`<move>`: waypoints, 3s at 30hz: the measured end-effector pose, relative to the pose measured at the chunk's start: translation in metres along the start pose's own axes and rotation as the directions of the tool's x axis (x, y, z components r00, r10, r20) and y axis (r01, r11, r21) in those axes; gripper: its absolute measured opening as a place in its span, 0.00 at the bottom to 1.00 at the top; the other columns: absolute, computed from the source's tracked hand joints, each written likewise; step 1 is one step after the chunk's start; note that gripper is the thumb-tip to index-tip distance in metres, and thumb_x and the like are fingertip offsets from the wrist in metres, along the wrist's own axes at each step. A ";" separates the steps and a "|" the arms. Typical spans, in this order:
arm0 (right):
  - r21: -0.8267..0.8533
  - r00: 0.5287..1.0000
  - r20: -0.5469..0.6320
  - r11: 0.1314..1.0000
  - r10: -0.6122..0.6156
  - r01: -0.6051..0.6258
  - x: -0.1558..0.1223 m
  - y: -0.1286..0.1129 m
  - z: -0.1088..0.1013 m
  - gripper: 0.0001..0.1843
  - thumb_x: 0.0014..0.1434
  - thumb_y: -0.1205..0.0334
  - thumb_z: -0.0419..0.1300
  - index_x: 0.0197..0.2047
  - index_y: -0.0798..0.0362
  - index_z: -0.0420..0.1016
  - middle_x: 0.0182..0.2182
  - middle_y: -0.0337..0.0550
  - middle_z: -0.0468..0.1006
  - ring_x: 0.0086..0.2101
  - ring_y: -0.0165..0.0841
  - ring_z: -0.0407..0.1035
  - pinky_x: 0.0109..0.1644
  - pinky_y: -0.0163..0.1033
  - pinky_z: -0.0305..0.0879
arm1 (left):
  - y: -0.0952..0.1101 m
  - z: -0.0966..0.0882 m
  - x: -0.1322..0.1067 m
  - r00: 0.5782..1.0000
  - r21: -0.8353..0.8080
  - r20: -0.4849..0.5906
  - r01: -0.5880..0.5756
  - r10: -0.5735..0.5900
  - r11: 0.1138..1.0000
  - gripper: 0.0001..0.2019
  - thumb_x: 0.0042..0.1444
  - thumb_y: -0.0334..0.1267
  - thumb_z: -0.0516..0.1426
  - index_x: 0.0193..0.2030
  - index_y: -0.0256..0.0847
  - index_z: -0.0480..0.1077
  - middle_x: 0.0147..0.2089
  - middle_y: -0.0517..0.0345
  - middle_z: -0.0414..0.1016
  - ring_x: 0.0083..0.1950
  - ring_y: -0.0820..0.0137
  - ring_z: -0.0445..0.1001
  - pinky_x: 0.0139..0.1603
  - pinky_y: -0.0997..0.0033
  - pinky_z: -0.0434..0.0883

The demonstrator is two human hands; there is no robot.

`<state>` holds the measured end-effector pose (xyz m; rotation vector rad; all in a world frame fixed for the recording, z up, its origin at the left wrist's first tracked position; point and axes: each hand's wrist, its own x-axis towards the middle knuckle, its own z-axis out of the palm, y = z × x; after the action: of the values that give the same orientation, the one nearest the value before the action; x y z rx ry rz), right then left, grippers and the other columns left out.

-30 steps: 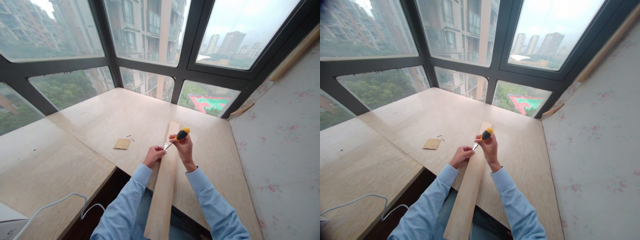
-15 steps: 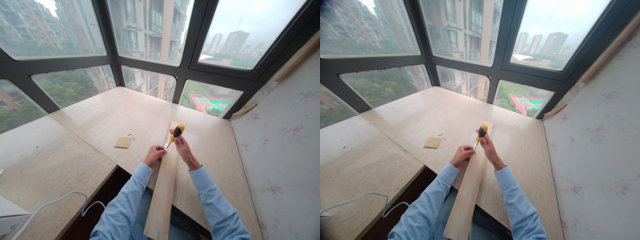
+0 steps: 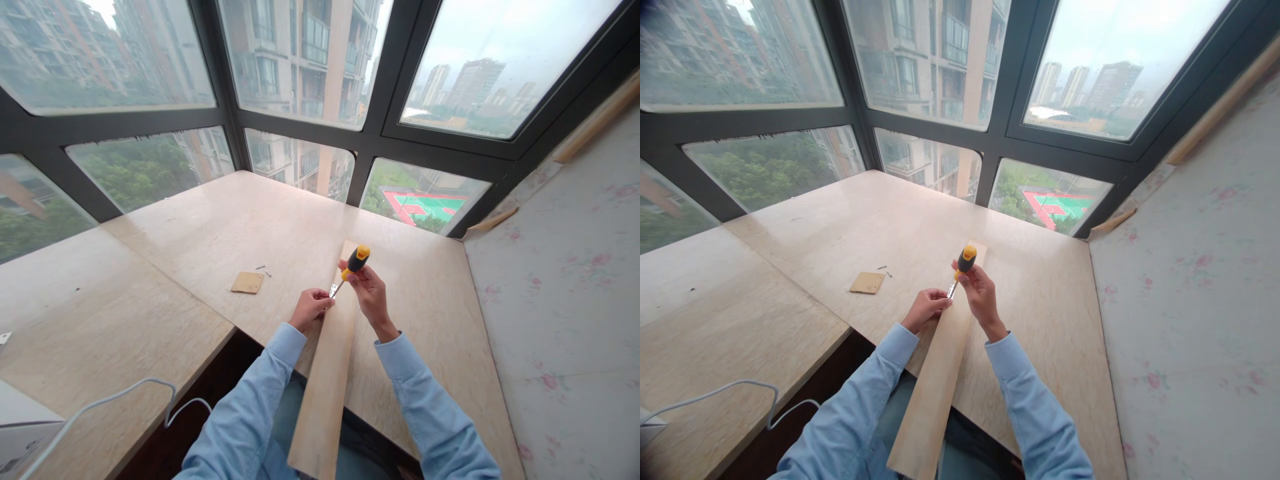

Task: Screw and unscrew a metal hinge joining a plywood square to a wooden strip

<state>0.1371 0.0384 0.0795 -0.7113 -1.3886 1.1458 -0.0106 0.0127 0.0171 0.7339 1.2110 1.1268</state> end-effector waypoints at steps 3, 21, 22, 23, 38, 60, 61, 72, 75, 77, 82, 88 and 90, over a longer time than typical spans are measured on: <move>-0.075 0.997 0.079 0.997 -0.021 0.027 0.002 0.002 -0.005 0.21 0.60 0.49 0.62 0.54 0.48 0.74 0.56 0.49 0.75 0.57 0.43 0.69 0.59 0.52 0.68 | 0.000 0.000 0.000 1.000 0.012 -0.006 0.002 -0.002 1.000 0.16 0.35 0.34 0.70 0.32 0.34 0.73 0.30 0.57 0.74 0.30 0.73 0.72 0.28 0.76 0.67; -0.290 0.989 -0.068 0.951 -0.132 0.107 0.001 0.008 -0.008 0.16 0.51 0.53 0.70 0.41 0.50 0.77 0.41 0.45 0.80 0.43 0.40 0.75 0.51 0.48 0.73 | 0.001 0.000 -0.001 1.000 0.015 -0.001 -0.012 0.012 1.000 0.15 0.36 0.34 0.69 0.32 0.33 0.74 0.30 0.56 0.75 0.30 0.73 0.72 0.28 0.76 0.67; -0.313 0.985 -0.095 0.944 -0.143 0.106 0.001 0.009 -0.009 0.15 0.49 0.53 0.72 0.37 0.50 0.77 0.39 0.44 0.80 0.41 0.39 0.75 0.49 0.47 0.73 | 0.001 0.000 -0.002 1.000 0.013 0.001 -0.011 0.011 1.000 0.15 0.36 0.34 0.69 0.33 0.33 0.74 0.31 0.56 0.75 0.30 0.73 0.72 0.28 0.76 0.67; -0.308 0.985 -0.107 0.947 -0.134 0.095 0.002 0.009 -0.010 0.14 0.48 0.53 0.72 0.35 0.50 0.78 0.37 0.43 0.80 0.39 0.39 0.75 0.47 0.47 0.74 | 0.001 0.000 -0.002 1.000 0.013 0.000 -0.010 0.010 1.000 0.16 0.35 0.34 0.69 0.33 0.33 0.74 0.31 0.56 0.75 0.30 0.73 0.72 0.28 0.76 0.67; -0.050 0.984 0.174 0.998 -0.029 0.038 0.002 0.003 -0.012 0.23 0.57 0.54 0.66 0.55 0.46 0.72 0.56 0.47 0.75 0.54 0.41 0.71 0.60 0.53 0.67 | -0.001 -0.001 -0.001 1.000 0.024 0.000 -0.018 0.018 1.000 0.15 0.37 0.34 0.69 0.33 0.33 0.74 0.31 0.56 0.75 0.30 0.73 0.71 0.28 0.76 0.66; -0.739 0.756 -0.238 0.391 0.610 -0.549 0.013 0.001 -0.075 0.18 0.51 0.54 0.67 0.19 0.55 0.69 0.18 0.48 0.78 0.17 0.34 0.73 0.20 0.32 0.69 | -0.002 -0.001 0.002 1.000 0.005 -0.008 0.006 -0.006 1.000 0.16 0.36 0.33 0.70 0.33 0.33 0.74 0.32 0.52 0.77 0.31 0.70 0.74 0.28 0.74 0.68; -0.746 0.739 -0.248 0.363 0.626 -0.558 0.012 0.003 -0.076 0.18 0.51 0.54 0.67 0.18 0.55 0.69 0.17 0.48 0.77 0.16 0.34 0.73 0.19 0.32 0.69 | -0.003 -0.001 0.002 1.000 0.009 -0.012 0.006 -0.006 1.000 0.16 0.36 0.33 0.70 0.33 0.33 0.73 0.32 0.52 0.77 0.31 0.71 0.74 0.28 0.74 0.68; -0.838 0.659 -0.263 0.171 0.705 -0.518 0.011 0.022 -0.073 0.18 0.56 0.52 0.63 0.24 0.59 0.74 0.17 0.52 0.76 0.17 0.37 0.73 0.21 0.36 0.66 | -0.006 -0.001 0.003 1.000 0.010 -0.006 -0.001 0.001 1.000 0.16 0.37 0.33 0.70 0.34 0.32 0.73 0.32 0.53 0.77 0.30 0.71 0.74 0.27 0.75 0.68; -0.887 0.691 -0.270 0.106 0.671 -0.449 0.012 0.016 -0.072 0.21 0.56 0.46 0.62 0.28 0.59 0.76 0.25 0.59 0.79 0.24 0.42 0.76 0.27 0.39 0.66 | -0.005 -0.001 0.003 1.000 0.016 -0.004 -0.005 0.005 1.000 0.16 0.38 0.34 0.69 0.34 0.32 0.73 0.33 0.53 0.77 0.30 0.71 0.74 0.28 0.75 0.68; -0.925 0.763 -0.292 0.032 0.576 -0.378 0.012 0.009 -0.070 0.22 0.57 0.43 0.61 0.31 0.58 0.76 0.32 0.61 0.80 0.33 0.46 0.77 0.31 0.40 0.65 | -0.005 -0.001 0.003 1.000 0.019 -0.005 -0.004 0.005 1.000 0.16 0.37 0.34 0.69 0.34 0.32 0.73 0.33 0.53 0.77 0.30 0.71 0.74 0.28 0.75 0.68; -0.970 0.930 -0.157 0.124 0.334 -0.208 0.010 0.000 -0.044 0.19 0.64 0.47 0.54 0.32 0.52 0.76 0.30 0.48 0.80 0.33 0.38 0.74 0.33 0.37 0.58 | -0.005 -0.001 0.003 1.000 0.022 -0.003 0.002 -0.002 1.000 0.16 0.38 0.33 0.69 0.35 0.32 0.73 0.32 0.53 0.77 0.30 0.72 0.73 0.28 0.76 0.67; -0.893 0.922 0.283 0.424 0.265 0.152 -0.003 0.025 -0.006 0.11 0.65 0.59 0.56 0.34 0.53 0.75 0.34 0.44 0.79 0.35 0.34 0.71 0.38 0.35 0.59 | -0.003 -0.002 0.000 0.999 0.064 0.025 -0.041 0.039 0.997 0.15 0.41 0.37 0.68 0.35 0.31 0.75 0.31 0.54 0.77 0.30 0.74 0.72 0.28 0.78 0.65; -0.919 0.930 0.251 0.367 0.270 0.141 -0.006 0.030 -0.001 0.10 0.66 0.60 0.55 0.35 0.53 0.75 0.35 0.45 0.79 0.36 0.35 0.72 0.37 0.36 0.59 | -0.003 -0.002 -0.001 0.998 0.082 0.035 -0.057 0.055 0.995 0.15 0.42 0.38 0.68 0.36 0.31 0.76 0.31 0.54 0.77 0.29 0.75 0.71 0.27 0.78 0.64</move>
<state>0.1333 0.0435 0.0496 -1.4184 -2.4054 0.3993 -0.0120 0.0108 0.0135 0.8509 1.2214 1.1117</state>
